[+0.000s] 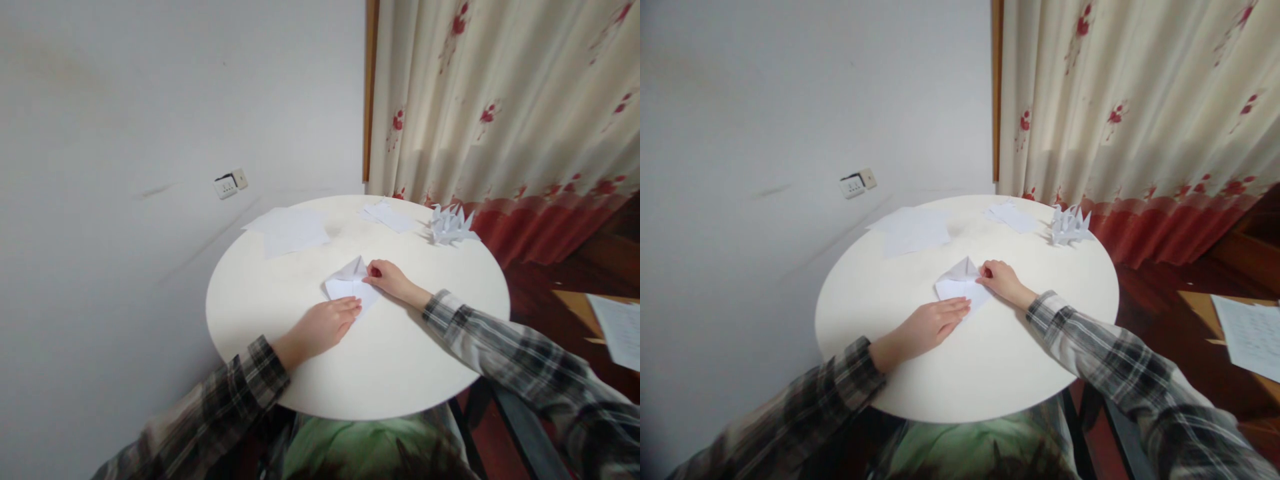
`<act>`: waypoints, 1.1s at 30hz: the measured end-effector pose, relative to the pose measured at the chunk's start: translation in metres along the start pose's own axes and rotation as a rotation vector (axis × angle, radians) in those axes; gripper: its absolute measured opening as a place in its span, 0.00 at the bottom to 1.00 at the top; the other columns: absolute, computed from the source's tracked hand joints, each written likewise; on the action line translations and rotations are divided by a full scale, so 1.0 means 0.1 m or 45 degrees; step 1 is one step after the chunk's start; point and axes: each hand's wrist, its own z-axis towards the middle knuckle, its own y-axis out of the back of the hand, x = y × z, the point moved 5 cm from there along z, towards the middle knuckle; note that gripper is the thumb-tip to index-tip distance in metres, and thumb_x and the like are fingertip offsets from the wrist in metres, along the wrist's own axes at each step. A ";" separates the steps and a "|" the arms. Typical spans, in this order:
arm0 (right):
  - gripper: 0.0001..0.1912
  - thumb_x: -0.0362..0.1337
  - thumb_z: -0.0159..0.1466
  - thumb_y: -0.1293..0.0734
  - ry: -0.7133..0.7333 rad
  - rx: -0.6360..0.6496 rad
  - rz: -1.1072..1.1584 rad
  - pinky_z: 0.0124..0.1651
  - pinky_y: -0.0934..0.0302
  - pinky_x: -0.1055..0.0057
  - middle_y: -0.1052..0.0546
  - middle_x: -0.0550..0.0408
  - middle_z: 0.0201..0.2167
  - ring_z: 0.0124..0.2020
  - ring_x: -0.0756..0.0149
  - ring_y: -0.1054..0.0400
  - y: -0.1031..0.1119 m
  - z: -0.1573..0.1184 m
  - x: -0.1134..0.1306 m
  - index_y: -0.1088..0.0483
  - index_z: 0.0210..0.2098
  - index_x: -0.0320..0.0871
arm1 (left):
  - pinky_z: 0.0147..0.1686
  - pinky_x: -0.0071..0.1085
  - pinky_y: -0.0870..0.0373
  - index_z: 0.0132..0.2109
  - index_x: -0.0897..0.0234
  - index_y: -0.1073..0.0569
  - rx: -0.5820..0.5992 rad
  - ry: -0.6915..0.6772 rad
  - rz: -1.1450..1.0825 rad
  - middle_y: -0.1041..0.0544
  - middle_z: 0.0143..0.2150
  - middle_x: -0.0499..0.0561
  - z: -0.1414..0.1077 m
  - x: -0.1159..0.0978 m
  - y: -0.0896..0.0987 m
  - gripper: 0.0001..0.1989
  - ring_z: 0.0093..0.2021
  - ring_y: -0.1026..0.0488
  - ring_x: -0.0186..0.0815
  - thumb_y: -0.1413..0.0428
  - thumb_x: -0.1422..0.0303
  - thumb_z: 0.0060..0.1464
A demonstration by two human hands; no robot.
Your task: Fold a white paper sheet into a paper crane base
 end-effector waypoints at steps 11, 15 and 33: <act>0.05 0.33 0.54 0.33 0.053 -0.053 0.213 0.30 0.49 0.76 0.30 0.58 0.22 0.24 0.72 0.40 0.02 -0.03 0.08 0.31 0.24 0.39 | 0.56 0.32 0.38 0.50 0.70 0.30 -0.079 0.004 -0.005 0.30 0.54 0.55 -0.07 -0.08 0.01 0.15 0.56 0.35 0.34 0.54 0.71 0.59; 0.08 0.37 0.57 0.34 0.080 -0.050 0.173 0.28 0.51 0.76 0.30 0.59 0.20 0.23 0.72 0.41 0.05 -0.03 0.11 0.31 0.23 0.40 | 0.56 0.32 0.38 0.50 0.69 0.30 -0.088 0.001 0.015 0.30 0.54 0.55 -0.07 -0.09 0.01 0.15 0.56 0.35 0.34 0.54 0.71 0.59; 0.09 0.41 0.57 0.34 0.169 -0.028 0.118 0.32 0.47 0.75 0.27 0.56 0.28 0.28 0.70 0.37 0.04 -0.06 0.24 0.28 0.31 0.40 | 0.57 0.31 0.39 0.50 0.67 0.29 -0.106 -0.045 -0.114 0.29 0.53 0.54 -0.07 -0.12 0.03 0.14 0.57 0.36 0.33 0.53 0.71 0.58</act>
